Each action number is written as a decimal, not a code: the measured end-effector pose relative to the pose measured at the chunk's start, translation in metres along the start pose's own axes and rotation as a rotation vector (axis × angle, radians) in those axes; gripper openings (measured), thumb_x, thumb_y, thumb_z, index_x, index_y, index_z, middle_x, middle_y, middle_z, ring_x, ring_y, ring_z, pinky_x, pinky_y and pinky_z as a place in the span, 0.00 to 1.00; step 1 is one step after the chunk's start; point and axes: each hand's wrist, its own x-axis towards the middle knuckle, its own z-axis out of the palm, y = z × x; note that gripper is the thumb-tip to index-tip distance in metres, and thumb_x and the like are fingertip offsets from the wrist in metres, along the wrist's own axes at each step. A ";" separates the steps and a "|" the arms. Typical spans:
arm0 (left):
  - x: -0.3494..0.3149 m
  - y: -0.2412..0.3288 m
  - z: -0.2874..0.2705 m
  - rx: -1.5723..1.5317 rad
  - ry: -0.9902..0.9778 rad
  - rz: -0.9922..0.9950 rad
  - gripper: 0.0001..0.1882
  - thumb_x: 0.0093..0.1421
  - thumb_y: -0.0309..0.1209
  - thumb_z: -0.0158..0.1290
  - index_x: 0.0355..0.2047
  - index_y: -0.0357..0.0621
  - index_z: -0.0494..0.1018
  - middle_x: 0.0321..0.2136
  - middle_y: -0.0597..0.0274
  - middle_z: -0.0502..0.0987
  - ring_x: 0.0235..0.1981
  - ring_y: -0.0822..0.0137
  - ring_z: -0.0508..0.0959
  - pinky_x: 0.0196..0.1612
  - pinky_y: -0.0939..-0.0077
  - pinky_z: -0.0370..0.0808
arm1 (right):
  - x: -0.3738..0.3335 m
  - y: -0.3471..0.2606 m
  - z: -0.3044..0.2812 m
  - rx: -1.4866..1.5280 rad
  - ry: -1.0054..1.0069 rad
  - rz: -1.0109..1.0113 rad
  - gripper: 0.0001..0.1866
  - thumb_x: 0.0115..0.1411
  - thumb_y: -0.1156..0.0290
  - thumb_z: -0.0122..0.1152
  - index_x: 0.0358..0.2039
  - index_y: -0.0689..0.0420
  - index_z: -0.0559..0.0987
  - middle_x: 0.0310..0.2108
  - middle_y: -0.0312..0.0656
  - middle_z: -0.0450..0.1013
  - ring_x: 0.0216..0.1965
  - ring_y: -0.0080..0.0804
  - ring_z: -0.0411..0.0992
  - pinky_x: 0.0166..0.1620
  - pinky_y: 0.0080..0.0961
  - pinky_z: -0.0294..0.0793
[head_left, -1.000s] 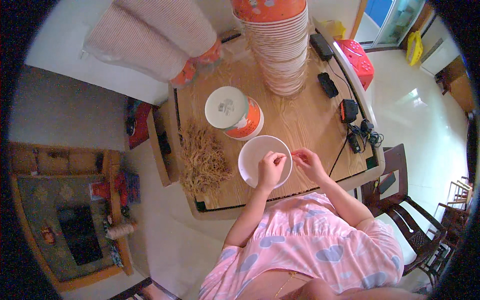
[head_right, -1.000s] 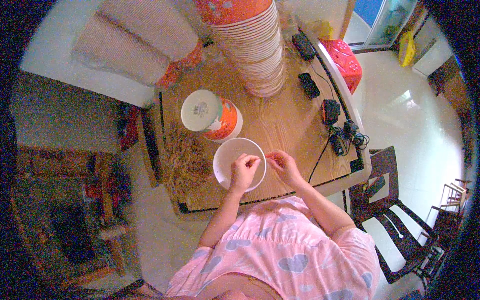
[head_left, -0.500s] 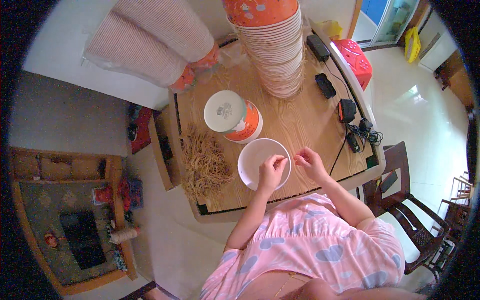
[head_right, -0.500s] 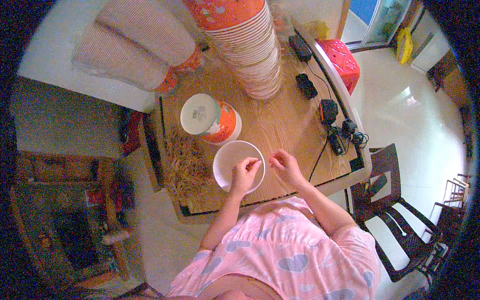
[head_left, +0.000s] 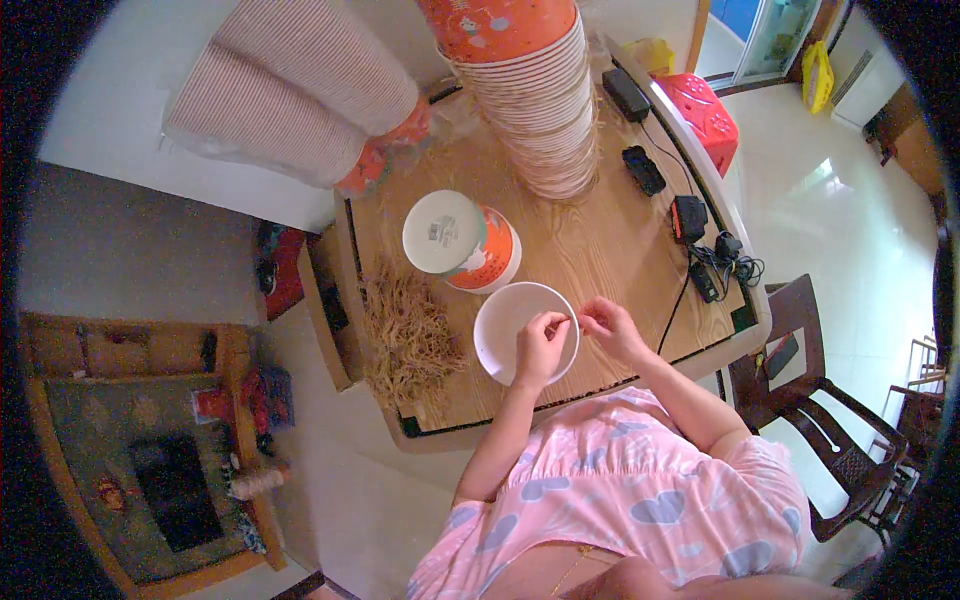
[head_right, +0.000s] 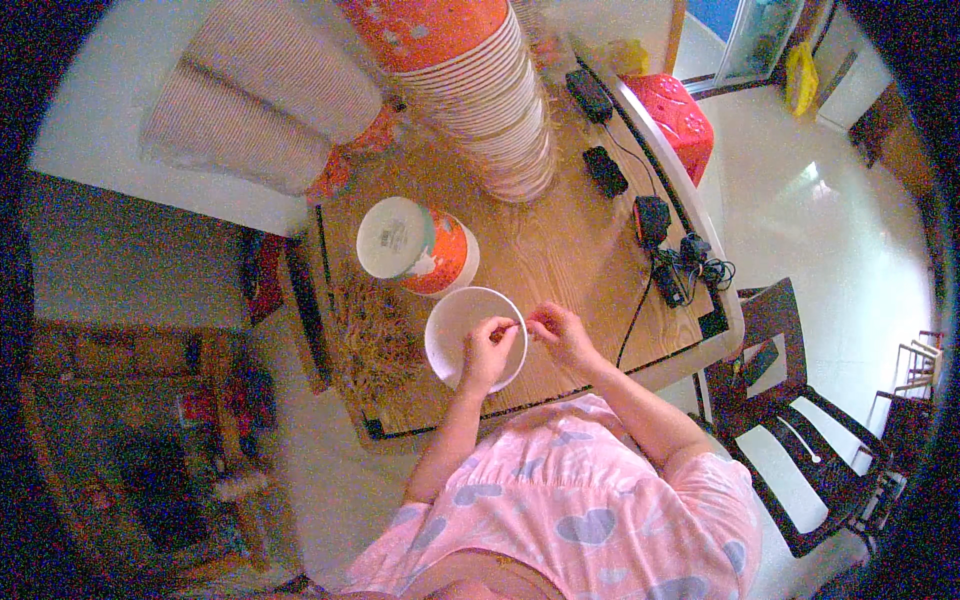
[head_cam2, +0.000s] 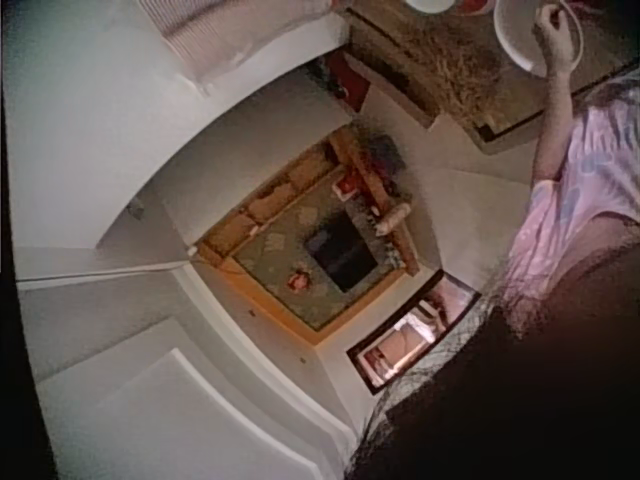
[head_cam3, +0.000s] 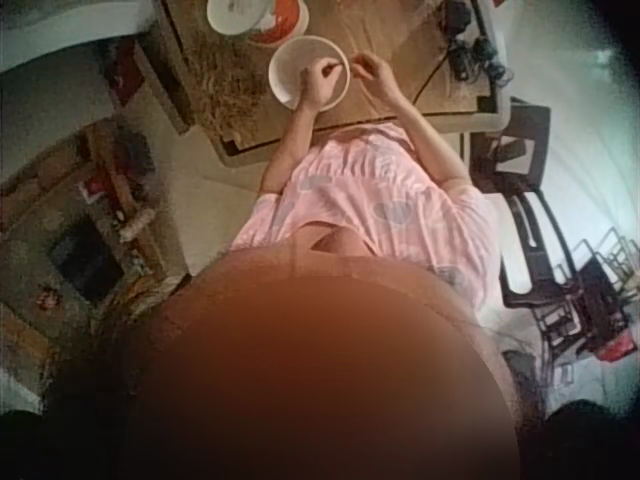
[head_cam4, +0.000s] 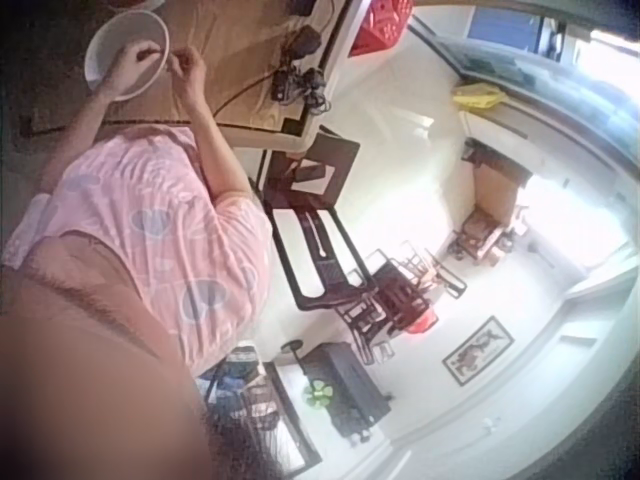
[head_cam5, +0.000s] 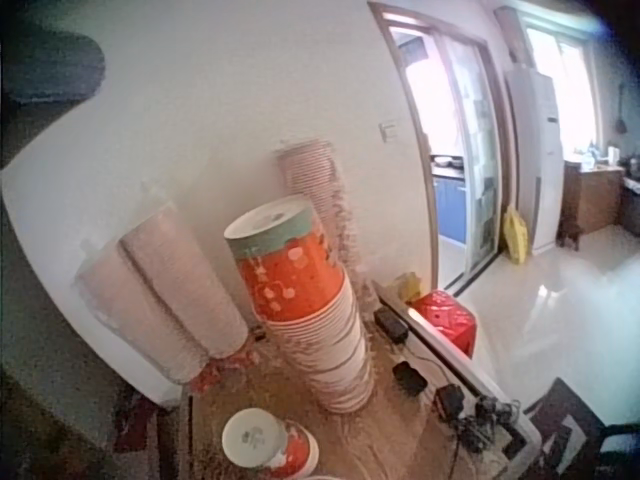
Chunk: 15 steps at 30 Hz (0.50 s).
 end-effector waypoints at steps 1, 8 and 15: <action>-0.001 -0.001 0.000 -0.010 0.017 0.011 0.06 0.53 0.28 0.55 0.28 0.38 0.76 0.25 0.54 0.77 0.24 0.63 0.76 0.29 0.71 0.72 | -0.001 -0.001 0.001 0.027 0.046 -0.020 0.07 0.61 0.71 0.52 0.28 0.60 0.71 0.25 0.34 0.70 0.28 0.21 0.68 0.32 0.19 0.70; -0.006 0.017 -0.016 0.110 -0.114 -0.148 0.10 0.56 0.33 0.54 0.25 0.37 0.75 0.19 0.56 0.76 0.19 0.65 0.75 0.25 0.72 0.70 | -0.011 -0.004 -0.016 -0.182 -0.018 0.094 0.14 0.63 0.65 0.46 0.23 0.59 0.67 0.18 0.33 0.64 0.22 0.21 0.62 0.25 0.22 0.63; -0.020 0.031 -0.013 -0.075 -0.201 -0.148 0.13 0.55 0.36 0.55 0.24 0.37 0.74 0.18 0.56 0.76 0.19 0.70 0.75 0.25 0.74 0.70 | -0.023 -0.013 -0.007 -0.148 -0.060 -0.020 0.10 0.62 0.70 0.48 0.25 0.60 0.69 0.19 0.35 0.66 0.23 0.21 0.64 0.27 0.21 0.65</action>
